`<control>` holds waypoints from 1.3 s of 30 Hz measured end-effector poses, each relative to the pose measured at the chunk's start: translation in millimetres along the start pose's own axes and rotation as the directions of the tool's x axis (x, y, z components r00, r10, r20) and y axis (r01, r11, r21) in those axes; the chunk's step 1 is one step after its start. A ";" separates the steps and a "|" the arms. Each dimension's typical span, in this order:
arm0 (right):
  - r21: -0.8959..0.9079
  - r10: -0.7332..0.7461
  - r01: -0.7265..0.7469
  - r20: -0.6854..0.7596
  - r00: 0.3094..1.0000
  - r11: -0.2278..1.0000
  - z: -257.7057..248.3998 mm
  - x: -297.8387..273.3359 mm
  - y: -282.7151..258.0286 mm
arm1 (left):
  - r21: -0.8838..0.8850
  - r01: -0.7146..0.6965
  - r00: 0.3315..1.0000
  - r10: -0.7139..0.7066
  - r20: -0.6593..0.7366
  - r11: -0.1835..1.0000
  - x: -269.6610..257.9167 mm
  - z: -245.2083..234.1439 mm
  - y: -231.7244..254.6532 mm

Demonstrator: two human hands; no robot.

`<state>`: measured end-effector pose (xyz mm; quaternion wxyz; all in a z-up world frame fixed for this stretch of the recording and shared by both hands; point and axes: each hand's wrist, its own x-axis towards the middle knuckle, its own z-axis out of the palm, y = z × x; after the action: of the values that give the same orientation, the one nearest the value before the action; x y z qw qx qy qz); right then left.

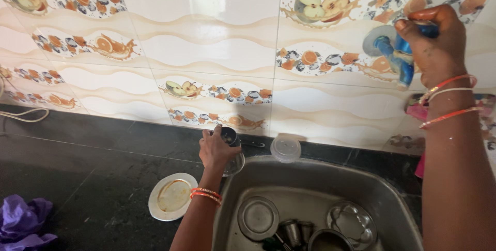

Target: The person washes a blender jar and its lid at the kitchen sink, scrubbing them under running tap water and rinsing them. They then carry the jar to the counter and dry the jar, its lid, and a small container with a purple cloth.

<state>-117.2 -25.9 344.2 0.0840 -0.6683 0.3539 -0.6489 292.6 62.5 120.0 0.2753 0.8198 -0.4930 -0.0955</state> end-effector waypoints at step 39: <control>-0.175 0.574 -0.600 0.582 0.577 0.781 43.2 -177.2 12.6 | -0.386 -0.652 0.647 0.744 0.164 0.653 -9.1 -0.6 68.0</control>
<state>-65.4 52.9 187.6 0.4159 -0.6823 0.4948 -0.3415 237.0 45.9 156.5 0.3278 0.4864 -0.7899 -0.1790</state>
